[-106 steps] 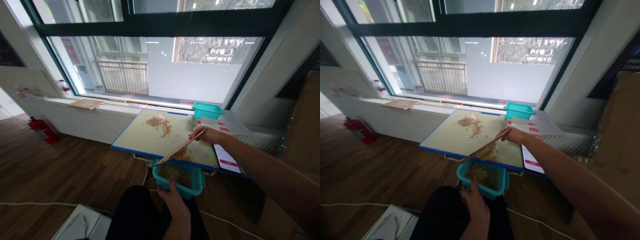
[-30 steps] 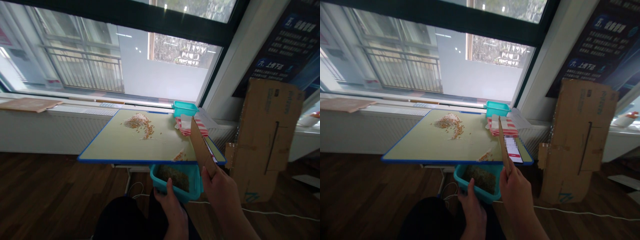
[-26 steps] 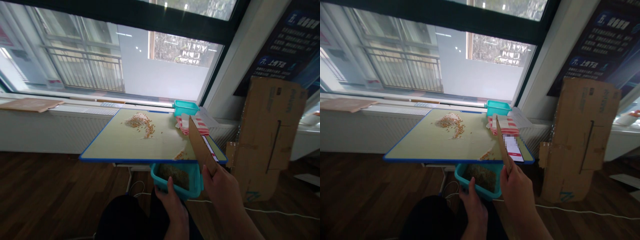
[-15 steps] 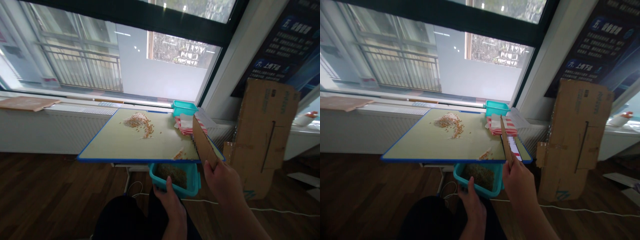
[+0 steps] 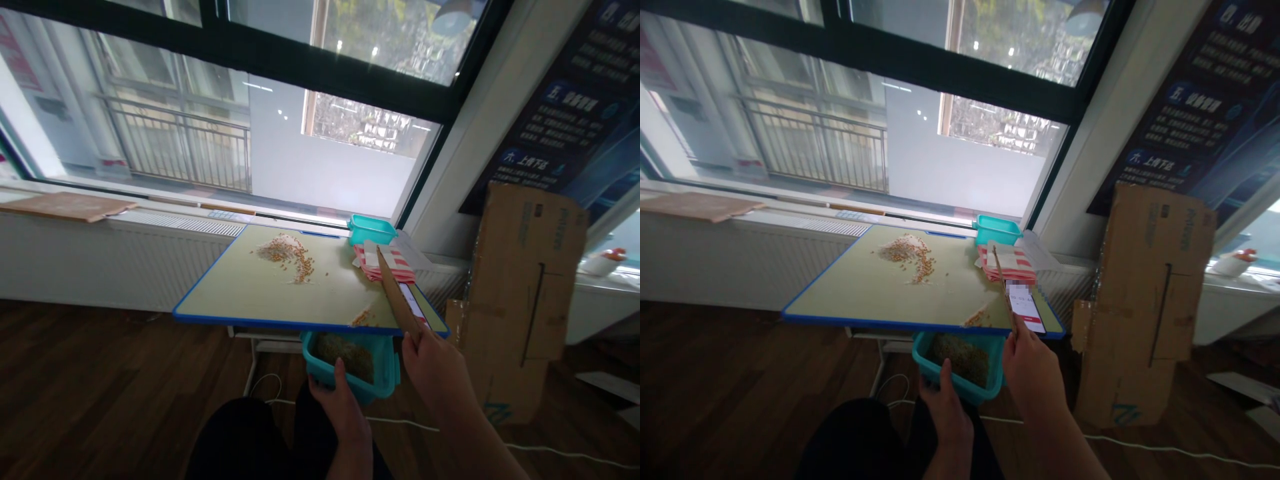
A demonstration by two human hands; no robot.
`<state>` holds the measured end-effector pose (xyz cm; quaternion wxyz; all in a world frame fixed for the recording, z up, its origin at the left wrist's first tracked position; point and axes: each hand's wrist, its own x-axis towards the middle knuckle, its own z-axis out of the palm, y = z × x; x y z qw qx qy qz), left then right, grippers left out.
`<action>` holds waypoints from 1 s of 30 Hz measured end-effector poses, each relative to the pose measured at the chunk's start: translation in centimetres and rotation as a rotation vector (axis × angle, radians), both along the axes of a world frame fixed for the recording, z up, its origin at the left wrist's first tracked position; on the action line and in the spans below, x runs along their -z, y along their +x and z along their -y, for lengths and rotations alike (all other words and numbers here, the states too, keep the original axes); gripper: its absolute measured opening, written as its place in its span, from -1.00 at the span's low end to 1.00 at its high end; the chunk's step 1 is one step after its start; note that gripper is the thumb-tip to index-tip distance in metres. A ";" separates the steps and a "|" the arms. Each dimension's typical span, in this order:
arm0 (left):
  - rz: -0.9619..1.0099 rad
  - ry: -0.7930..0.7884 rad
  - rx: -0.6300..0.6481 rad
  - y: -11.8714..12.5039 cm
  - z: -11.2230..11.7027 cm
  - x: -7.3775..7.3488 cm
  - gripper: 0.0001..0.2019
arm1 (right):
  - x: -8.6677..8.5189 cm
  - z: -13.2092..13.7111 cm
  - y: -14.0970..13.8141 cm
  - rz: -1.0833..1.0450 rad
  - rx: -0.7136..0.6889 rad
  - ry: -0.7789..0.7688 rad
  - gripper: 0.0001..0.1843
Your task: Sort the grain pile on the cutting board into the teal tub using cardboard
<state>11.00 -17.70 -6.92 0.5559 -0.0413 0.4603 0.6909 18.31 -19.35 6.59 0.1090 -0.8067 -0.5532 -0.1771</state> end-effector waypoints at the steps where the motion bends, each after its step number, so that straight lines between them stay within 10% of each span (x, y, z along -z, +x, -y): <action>1: 0.006 -0.005 0.000 -0.1 0.0 0.0 -0.28 | 0.1 0.0 0.0 0.003 -0.006 0.009 -0.62; 30: -0.078 -0.023 -0.142 -3.8 -0.8 0.7 -0.38 | 1.1 0.0 -5.3 -0.078 -0.247 0.148 -0.61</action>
